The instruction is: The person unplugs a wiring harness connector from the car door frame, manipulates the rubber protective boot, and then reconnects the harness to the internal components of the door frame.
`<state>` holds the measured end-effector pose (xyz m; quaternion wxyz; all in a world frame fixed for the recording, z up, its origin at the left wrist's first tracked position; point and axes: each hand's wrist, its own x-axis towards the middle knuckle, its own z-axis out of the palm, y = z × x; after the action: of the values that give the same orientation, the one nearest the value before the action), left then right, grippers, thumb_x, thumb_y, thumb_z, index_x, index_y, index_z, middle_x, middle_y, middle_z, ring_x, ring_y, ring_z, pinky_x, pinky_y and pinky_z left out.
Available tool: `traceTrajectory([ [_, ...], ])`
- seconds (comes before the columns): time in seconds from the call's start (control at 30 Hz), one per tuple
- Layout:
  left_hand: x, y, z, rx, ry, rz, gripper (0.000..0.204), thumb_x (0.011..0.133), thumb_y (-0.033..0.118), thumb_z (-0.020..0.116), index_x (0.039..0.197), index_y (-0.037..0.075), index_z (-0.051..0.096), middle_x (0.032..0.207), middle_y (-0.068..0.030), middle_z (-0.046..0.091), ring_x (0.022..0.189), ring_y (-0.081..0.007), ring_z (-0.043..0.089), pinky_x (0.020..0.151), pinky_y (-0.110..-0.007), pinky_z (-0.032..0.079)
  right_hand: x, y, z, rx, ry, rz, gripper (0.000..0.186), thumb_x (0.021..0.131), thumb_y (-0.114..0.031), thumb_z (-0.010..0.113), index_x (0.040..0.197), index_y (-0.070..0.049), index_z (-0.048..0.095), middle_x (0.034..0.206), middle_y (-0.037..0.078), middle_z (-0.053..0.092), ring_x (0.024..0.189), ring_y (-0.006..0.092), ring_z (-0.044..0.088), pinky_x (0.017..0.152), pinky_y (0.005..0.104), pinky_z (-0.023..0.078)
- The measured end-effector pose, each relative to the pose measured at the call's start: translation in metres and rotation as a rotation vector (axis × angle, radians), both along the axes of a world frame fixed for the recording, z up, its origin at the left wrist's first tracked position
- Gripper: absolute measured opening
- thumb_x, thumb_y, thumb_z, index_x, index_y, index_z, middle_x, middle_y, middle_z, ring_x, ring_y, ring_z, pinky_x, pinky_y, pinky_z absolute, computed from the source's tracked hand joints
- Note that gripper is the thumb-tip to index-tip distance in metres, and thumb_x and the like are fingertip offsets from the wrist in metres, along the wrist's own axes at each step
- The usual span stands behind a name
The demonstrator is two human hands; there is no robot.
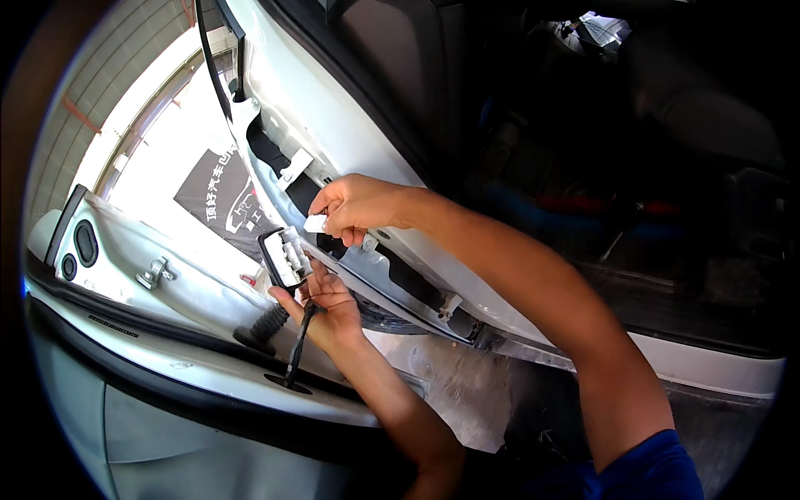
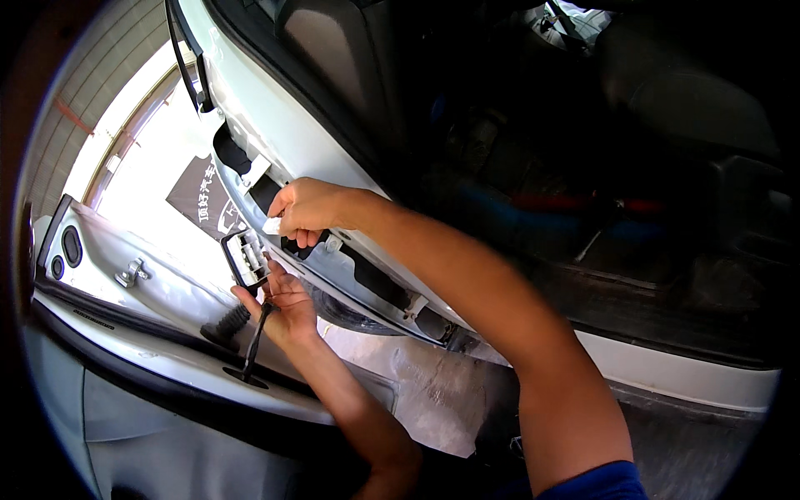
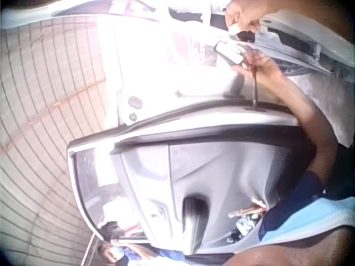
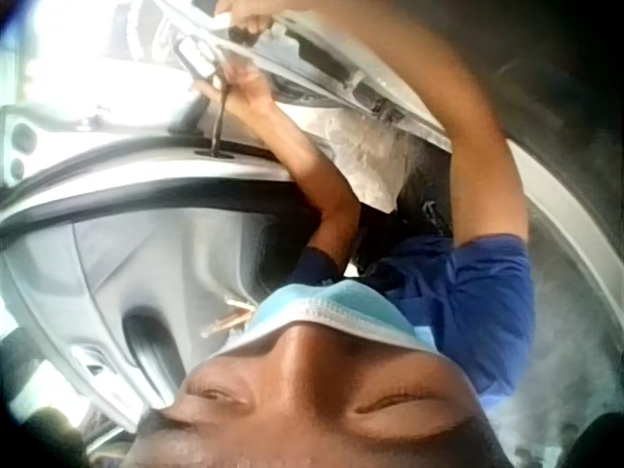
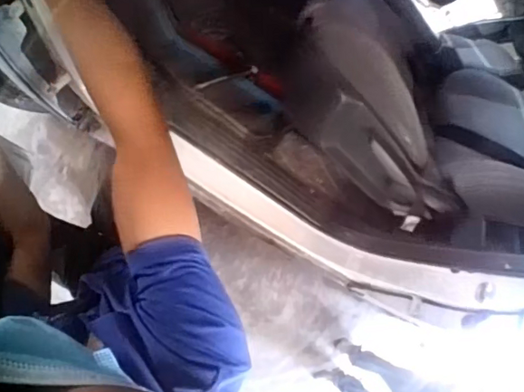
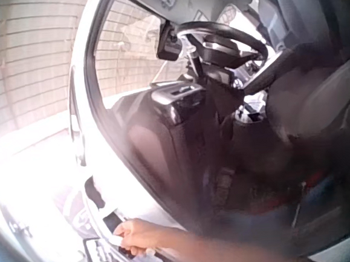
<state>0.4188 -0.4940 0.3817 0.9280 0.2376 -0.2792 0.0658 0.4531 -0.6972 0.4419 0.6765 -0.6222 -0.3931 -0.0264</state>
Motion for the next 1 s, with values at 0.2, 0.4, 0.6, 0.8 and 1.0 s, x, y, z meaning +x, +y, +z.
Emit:
traceTrajectory([
  [0.2, -0.004, -0.002, 0.003, -0.016, -0.002, -0.048, 0.062, 0.094, 0.051, 0.059, 0.126, -0.002, 0.055, 0.115, -0.0196, 0.067, 0.084, -0.0188, 0.069, 0.064, -0.028, 0.056, 0.007, -0.004, -0.004, 0.05, 0.013, 0.101, 0.046, 0.085, -0.007, 0.063, 0.126, 0.009, 0.051, 0.096, 0.014, 0.064, 0.074, 0.0186, 0.068, 0.062, 0.0277, 0.053],
  [0.4, -0.007, -0.005, 0.003, 0.002, -0.017, -0.034, 0.074, 0.092, 0.054, 0.059, 0.128, -0.01, 0.051, 0.092, -0.0106, 0.065, 0.072, -0.0119, 0.055, 0.064, -0.022, 0.044, 0.002, -0.006, -0.005, 0.043, 0.007, 0.12, 0.044, 0.088, -0.008, 0.062, 0.128, 0.007, 0.051, 0.097, 0.015, 0.065, 0.081, 0.0212, 0.071, 0.065, 0.0276, 0.054],
  [0.6, 0.0, 0.0, 0.0, 0.066, -0.088, -0.1, 0.064, 0.093, 0.051, 0.059, 0.118, -0.007, 0.056, 0.085, -0.0086, 0.062, 0.076, -0.0153, 0.053, 0.066, -0.025, 0.043, 0.001, 0.005, -0.01, 0.143, -0.09, 0.049, 0.036, 0.092, -0.014, 0.063, 0.12, 0.006, 0.055, 0.091, 0.012, 0.066, 0.075, 0.0189, 0.07, 0.061, 0.028, 0.054],
  [0.8, -0.005, -0.008, 0.003, 0.001, -0.021, -0.024, 0.05, 0.096, 0.045, 0.058, 0.112, -0.002, 0.058, 0.094, -0.0125, 0.066, 0.084, -0.0205, 0.057, 0.072, -0.029, 0.045, -0.006, 0.018, -0.003, -0.008, -0.13, -0.272, 0.036, 0.095, -0.033, 0.061, 0.082, 0.001, 0.062, 0.061, 0.008, 0.06, 0.049, 0.0149, 0.06, 0.046, 0.0306, 0.048],
  [1.0, -0.003, -0.016, 0.006, -0.012, -0.056, -0.133, 0.049, 0.097, 0.043, 0.057, 0.117, -0.001, 0.057, 0.107, -0.0149, 0.067, 0.096, -0.0242, 0.059, 0.076, -0.034, 0.045, -0.009, 0.039, 0.004, -0.019, -0.276, -0.507, 0.043, 0.091, -0.037, 0.062, 0.073, 0.002, 0.062, 0.059, 0.016, 0.061, 0.051, 0.0224, 0.063, 0.053, 0.038, 0.05],
])
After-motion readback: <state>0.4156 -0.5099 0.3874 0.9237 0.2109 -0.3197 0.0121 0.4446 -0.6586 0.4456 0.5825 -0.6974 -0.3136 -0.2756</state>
